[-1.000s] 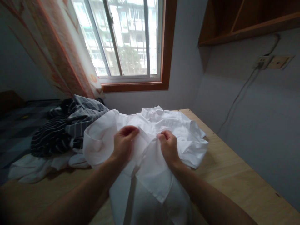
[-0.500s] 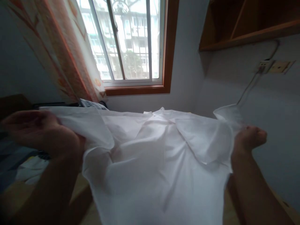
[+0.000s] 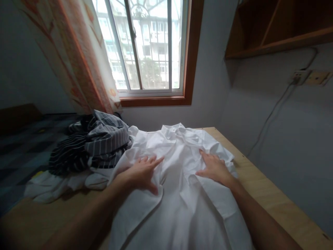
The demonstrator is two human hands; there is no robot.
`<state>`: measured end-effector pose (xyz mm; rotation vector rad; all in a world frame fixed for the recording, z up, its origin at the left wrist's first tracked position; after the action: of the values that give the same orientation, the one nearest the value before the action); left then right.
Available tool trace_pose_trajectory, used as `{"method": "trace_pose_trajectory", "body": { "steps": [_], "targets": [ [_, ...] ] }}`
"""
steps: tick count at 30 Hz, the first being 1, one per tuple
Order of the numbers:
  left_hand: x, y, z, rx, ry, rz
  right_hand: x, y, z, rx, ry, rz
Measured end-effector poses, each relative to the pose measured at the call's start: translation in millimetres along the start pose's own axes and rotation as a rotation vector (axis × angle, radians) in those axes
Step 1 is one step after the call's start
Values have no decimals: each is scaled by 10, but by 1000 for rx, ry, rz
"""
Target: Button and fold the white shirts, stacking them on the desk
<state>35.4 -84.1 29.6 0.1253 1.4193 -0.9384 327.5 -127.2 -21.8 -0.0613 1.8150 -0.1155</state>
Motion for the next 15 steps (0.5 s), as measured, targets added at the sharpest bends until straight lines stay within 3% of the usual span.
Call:
{"method": "trace_pose_trajectory", "body": {
  "steps": [6,10,12,15],
  "targets": [
    [183,151,92,-44,12,-24,-64,-74,-179,-77,181,-67],
    [225,176,205,26,-33,41,-53,-187,-506,-321,569,-128],
    [250,193,286,98,-77,93,-55,-274,-720,-458,781,-162],
    [267,187,445,327,-192,218,-51,-431,-1052,-671,957,-282]
  ]
}}
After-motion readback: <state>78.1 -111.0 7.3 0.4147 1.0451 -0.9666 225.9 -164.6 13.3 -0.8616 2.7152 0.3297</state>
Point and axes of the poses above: each hand's wrist, its own y-axis towards the middle knuckle, its own x-axis out of the palm, z = x × y, the point moved 4 cm from there along y, towards the middle knuckle, and after that the axes turned 15 degrees about -z, right-handed, at the moved point
